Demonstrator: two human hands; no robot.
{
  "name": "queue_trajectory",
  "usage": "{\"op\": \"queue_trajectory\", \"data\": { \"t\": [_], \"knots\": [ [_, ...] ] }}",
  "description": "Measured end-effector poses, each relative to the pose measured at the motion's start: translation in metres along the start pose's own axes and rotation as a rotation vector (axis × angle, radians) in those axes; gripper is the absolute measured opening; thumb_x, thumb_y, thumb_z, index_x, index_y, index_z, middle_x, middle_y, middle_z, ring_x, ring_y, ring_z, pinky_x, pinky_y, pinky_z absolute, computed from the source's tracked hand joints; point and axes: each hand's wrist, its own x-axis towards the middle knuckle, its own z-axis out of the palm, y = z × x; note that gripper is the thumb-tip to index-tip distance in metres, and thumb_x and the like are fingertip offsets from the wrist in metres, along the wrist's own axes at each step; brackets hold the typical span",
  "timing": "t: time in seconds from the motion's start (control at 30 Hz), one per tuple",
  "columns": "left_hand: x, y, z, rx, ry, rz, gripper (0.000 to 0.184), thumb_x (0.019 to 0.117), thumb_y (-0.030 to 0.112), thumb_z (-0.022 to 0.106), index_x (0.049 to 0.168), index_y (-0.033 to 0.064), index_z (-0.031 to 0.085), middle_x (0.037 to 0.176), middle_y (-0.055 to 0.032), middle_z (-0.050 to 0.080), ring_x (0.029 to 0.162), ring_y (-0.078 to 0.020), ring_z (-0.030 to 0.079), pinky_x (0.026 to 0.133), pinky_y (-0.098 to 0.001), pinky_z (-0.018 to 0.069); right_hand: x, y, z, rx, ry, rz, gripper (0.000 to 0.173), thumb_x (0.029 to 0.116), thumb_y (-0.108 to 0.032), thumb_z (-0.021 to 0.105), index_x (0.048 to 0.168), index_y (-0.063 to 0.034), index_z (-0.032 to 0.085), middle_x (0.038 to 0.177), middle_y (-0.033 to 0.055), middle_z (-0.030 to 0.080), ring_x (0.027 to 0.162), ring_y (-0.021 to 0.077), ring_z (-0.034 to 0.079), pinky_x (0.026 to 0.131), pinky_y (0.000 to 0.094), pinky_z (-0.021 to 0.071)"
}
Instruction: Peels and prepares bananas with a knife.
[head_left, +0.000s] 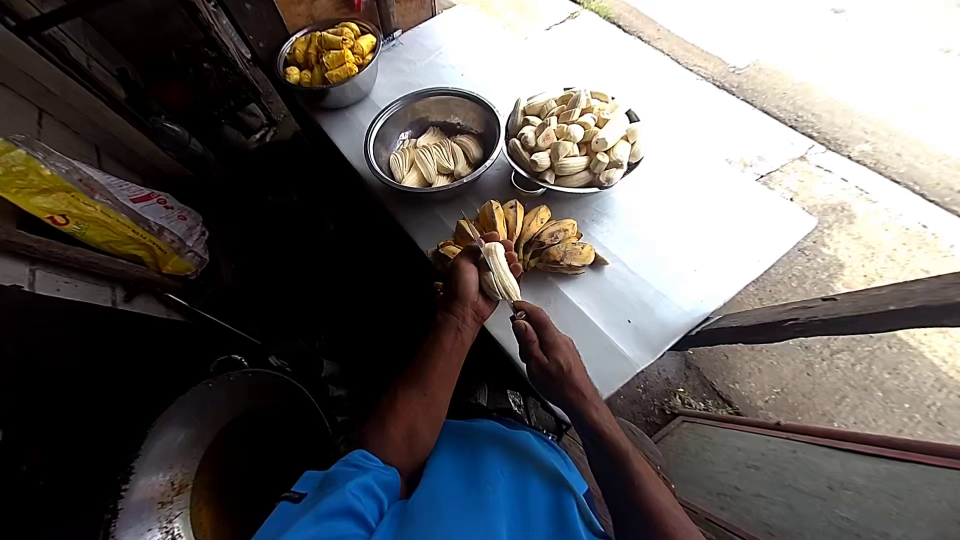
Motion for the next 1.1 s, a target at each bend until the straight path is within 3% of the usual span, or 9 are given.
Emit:
{"op": "queue_trajectory", "data": {
  "t": [0.13,0.23,0.37,0.43,0.6,0.73,0.87,1.1],
  "knots": [
    [0.004,0.011,-0.002,0.02,0.039,0.05,0.035,0.1086,0.027,0.025,0.11,0.0113,0.056,0.092,-0.0078,0.066,0.08,-0.0222,0.068,0.078,-0.0423,0.0595,-0.014,0.004,0.005,-0.006,-0.015,0.006,0.047,0.1104,-0.042,0.035,0.141,-0.0132,0.056,0.076,0.0011,0.062,0.059,0.0129,0.059,0.058,0.0365,0.0527],
    [-0.001,0.004,-0.003,0.118,0.069,0.072,0.036,0.1088,0.027,0.027,0.119,0.012,0.058,0.101,-0.0083,0.068,0.086,-0.022,0.069,0.082,-0.0418,0.0588,0.015,0.007,0.009,-0.041,0.021,-0.005,0.045,0.1103,-0.043,0.034,0.136,-0.0145,0.057,0.071,0.0013,0.059,0.06,0.015,0.058,0.059,0.0396,0.0518],
    [0.0,0.007,0.0,0.135,0.073,0.042,0.037,0.1082,0.027,0.026,0.121,0.0128,0.058,0.103,-0.0082,0.068,0.088,-0.0216,0.069,0.082,-0.0406,0.0587,0.027,0.001,0.007,-0.039,0.019,0.022,0.045,0.1103,-0.044,0.033,0.139,-0.0184,0.055,0.071,0.0007,0.058,0.06,0.0157,0.058,0.061,0.0409,0.0521],
    [0.012,0.016,-0.001,0.051,0.064,0.037,0.035,0.1089,0.028,0.026,0.113,0.0117,0.056,0.094,-0.0079,0.068,0.084,-0.022,0.069,0.081,-0.0414,0.0591,0.006,-0.002,0.006,0.003,-0.002,0.009,0.046,0.1099,-0.041,0.035,0.14,-0.0142,0.056,0.076,0.001,0.061,0.06,0.0132,0.059,0.06,0.0374,0.0532],
    [0.026,0.035,-0.006,0.0,0.093,0.06,0.037,0.1097,0.027,0.024,0.119,0.0068,0.053,0.092,-0.0108,0.065,0.084,-0.0236,0.069,0.082,-0.0419,0.0596,-0.039,-0.013,0.004,0.073,-0.037,-0.035,0.047,0.1103,-0.044,0.035,0.141,-0.0139,0.056,0.079,-0.0017,0.063,0.06,0.0079,0.059,0.056,0.0309,0.0538],
    [0.02,0.025,0.0,0.015,0.112,0.032,0.039,0.1111,0.03,0.024,0.117,0.0087,0.056,0.09,-0.0092,0.068,0.081,-0.0224,0.071,0.079,-0.0409,0.0607,-0.015,-0.011,0.007,0.03,-0.025,-0.036,0.047,0.1105,-0.043,0.035,0.141,-0.0138,0.056,0.078,0.0001,0.062,0.062,0.0105,0.059,0.058,0.0341,0.0532],
    [0.008,0.006,-0.002,-0.019,0.007,0.016,0.04,0.1106,0.031,0.021,0.109,0.0109,0.056,0.089,-0.008,0.066,0.082,-0.0229,0.069,0.08,-0.0416,0.0596,0.012,-0.01,0.005,-0.03,0.01,-0.021,0.044,0.1104,-0.044,0.034,0.136,-0.0158,0.056,0.071,0.0005,0.058,0.06,0.0144,0.058,0.06,0.0389,0.052],
    [0.002,0.013,-0.004,0.052,0.12,0.077,0.038,0.1101,0.031,0.024,0.112,0.0109,0.056,0.092,-0.0074,0.066,0.081,-0.0215,0.067,0.079,-0.0418,0.0583,-0.015,0.001,0.01,0.002,-0.041,0.024,0.046,0.1103,-0.041,0.034,0.139,-0.0132,0.057,0.078,0.0009,0.062,0.062,0.0116,0.058,0.06,0.0352,0.0524]
  ]
}}
